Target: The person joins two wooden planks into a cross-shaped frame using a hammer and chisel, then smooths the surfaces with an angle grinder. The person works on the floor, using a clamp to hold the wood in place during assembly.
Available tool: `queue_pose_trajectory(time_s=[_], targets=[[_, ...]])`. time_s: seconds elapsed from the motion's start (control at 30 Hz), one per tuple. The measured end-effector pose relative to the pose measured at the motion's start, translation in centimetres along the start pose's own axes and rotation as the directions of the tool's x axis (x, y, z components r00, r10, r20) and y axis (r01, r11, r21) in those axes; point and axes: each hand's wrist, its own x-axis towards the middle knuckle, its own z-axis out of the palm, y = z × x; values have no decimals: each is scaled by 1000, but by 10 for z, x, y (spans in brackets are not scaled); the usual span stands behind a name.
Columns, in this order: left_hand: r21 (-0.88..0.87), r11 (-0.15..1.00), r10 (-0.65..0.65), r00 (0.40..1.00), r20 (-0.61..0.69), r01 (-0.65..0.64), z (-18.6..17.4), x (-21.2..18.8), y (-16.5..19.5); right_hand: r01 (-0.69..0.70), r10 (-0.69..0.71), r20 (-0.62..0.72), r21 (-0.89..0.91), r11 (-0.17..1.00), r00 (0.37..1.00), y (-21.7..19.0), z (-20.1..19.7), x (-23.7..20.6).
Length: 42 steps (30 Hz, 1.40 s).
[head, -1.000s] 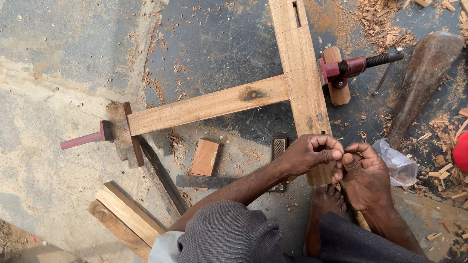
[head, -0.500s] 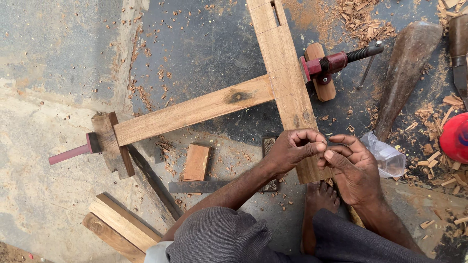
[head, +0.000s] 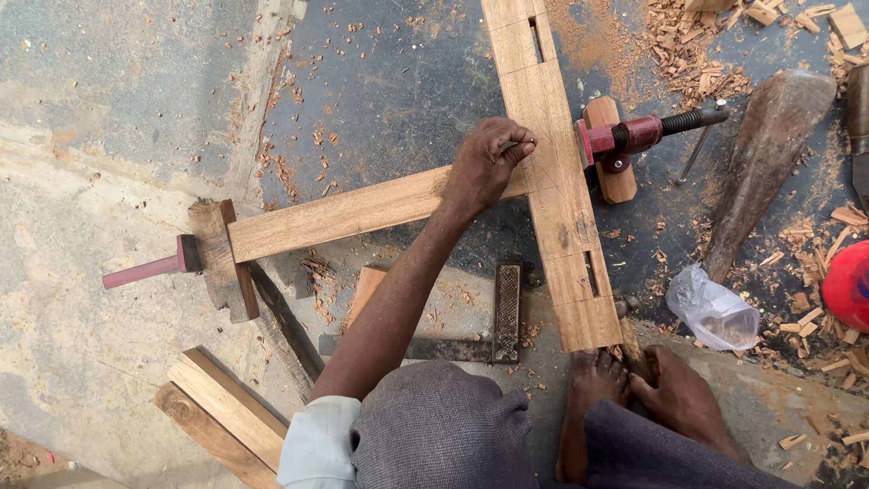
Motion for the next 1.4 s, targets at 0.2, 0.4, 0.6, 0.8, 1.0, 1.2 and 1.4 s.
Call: queue_pose_trajectory(time_s=[0.2, 0.4, 0.6, 0.8, 1.0, 1.2, 1.4], targets=[[26, 999, -21, 996, 83, 19, 8, -2, -8, -183, 130, 133, 564, 805, 983, 37, 4, -16], [54, 998, 23, 997, 77, -28, 5, -2, -7, -17, 144, -169, 590, 807, 975, 18, -43, -56], [45, 998, 43, 997, 66, -46, 9, -4, -10, 578, -387, -637, 113, 808, 666, -53, -100, -57], [63, 996, 57, 997, 55, -60, 13, -5, -16, 660, -512, -702, -79, 747, 496, -145, -157, -37], [104, 991, 73, 996, 58, -79, 11, -3, -14, 651, -627, -623, -236, 722, 469, -184, -182, -38], [132, 988, 63, 993, 103, -77, 11, -2, -15, 570, -618, -563, -290, 769, 548, -183, -180, -36], [91, 992, 72, 988, 137, -85, 3, -3, -15, 610, -647, -617, -319, 726, 448, -183, -176, -31]])
